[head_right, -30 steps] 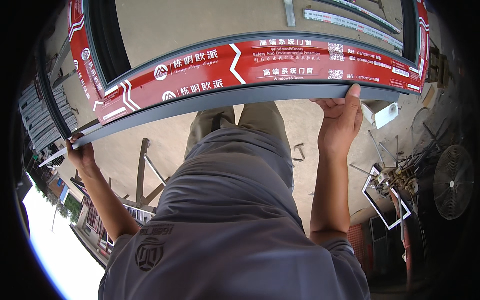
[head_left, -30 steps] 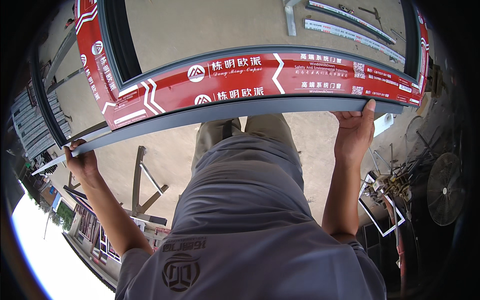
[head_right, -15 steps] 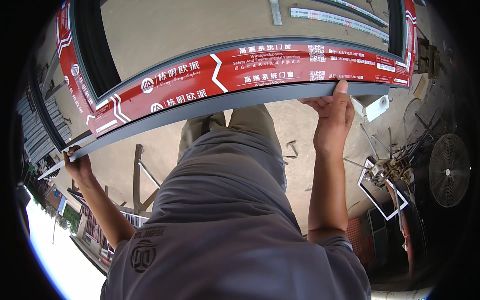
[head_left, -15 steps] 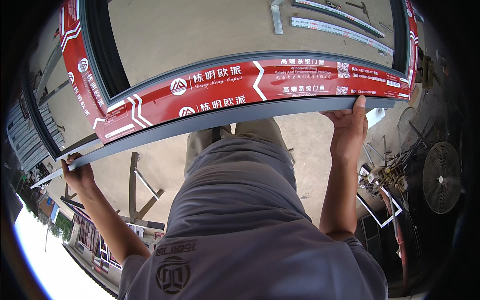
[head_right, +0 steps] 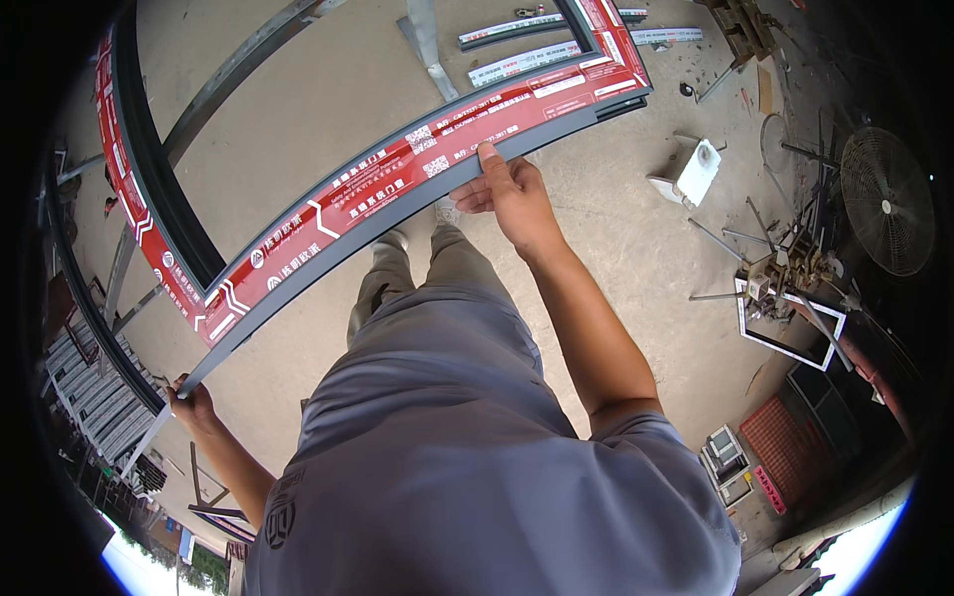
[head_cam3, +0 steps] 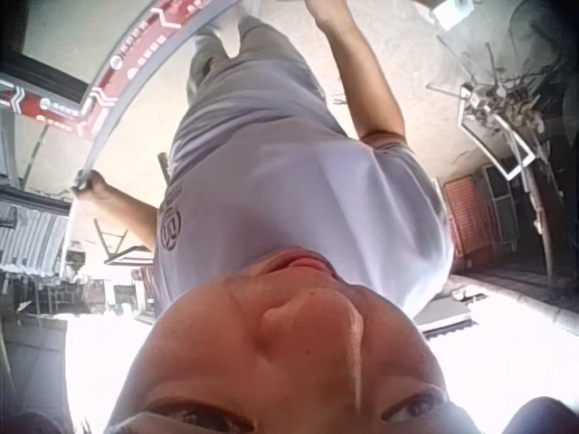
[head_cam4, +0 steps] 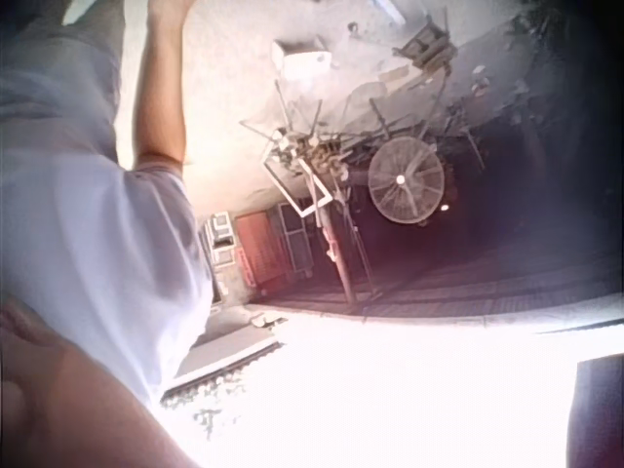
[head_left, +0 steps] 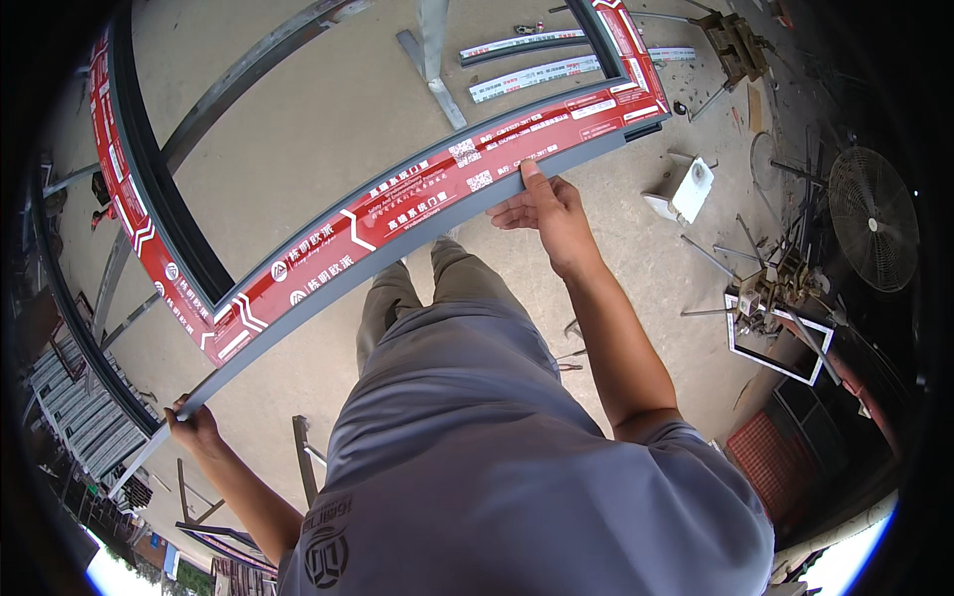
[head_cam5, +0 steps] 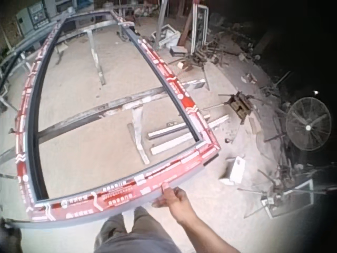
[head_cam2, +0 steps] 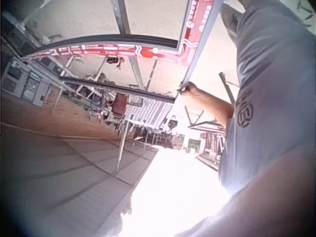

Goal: The person selects and positions long metal profiles and rubber seals onto a window frame assembly jig. They align the components along the frame edges, adjust fitment, and move parts between the storage area and the workbench.

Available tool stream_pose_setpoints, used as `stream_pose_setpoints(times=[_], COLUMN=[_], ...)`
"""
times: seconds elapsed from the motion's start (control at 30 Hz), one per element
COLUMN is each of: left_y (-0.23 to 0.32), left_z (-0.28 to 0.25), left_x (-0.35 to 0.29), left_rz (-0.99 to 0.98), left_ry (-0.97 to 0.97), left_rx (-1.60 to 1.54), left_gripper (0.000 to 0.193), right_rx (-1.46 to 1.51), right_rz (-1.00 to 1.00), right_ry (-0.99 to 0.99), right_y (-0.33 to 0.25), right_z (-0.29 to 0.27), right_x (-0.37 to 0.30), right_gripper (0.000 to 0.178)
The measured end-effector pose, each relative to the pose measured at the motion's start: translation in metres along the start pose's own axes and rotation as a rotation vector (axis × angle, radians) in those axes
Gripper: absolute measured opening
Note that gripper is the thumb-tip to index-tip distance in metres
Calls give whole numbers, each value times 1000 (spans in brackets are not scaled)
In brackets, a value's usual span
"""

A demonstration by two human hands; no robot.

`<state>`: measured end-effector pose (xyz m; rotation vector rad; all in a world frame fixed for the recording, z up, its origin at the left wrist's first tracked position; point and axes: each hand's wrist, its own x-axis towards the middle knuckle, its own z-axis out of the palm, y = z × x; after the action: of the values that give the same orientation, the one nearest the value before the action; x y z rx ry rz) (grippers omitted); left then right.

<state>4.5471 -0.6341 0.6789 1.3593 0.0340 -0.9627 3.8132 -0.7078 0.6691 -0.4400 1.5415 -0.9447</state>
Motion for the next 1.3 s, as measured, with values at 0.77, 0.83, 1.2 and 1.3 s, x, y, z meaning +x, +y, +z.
stream_pose_setpoints(times=[0.77, 0.83, 1.2, 1.3], left_y=[-67, -77, -86, -84], left_z=[98, 107, 121, 126], left_x=[-69, -75, -85, -87], left_rz=[-46, -49, -131, -150], left_ry=[-16, 0, -12, 25], left_rx=[-40, 1, 8, 46], left_gripper=[41, 41, 41, 41], right_rx=[108, 101, 71, 81], right_rz=[33, 20, 41, 39], right_ry=[39, 87, 45, 47], right_y=[-20, -22, -16, -17], right_z=[-74, -83, -98, -94], right_x=[35, 42, 60, 57], right_gripper=[59, 55, 60, 61])
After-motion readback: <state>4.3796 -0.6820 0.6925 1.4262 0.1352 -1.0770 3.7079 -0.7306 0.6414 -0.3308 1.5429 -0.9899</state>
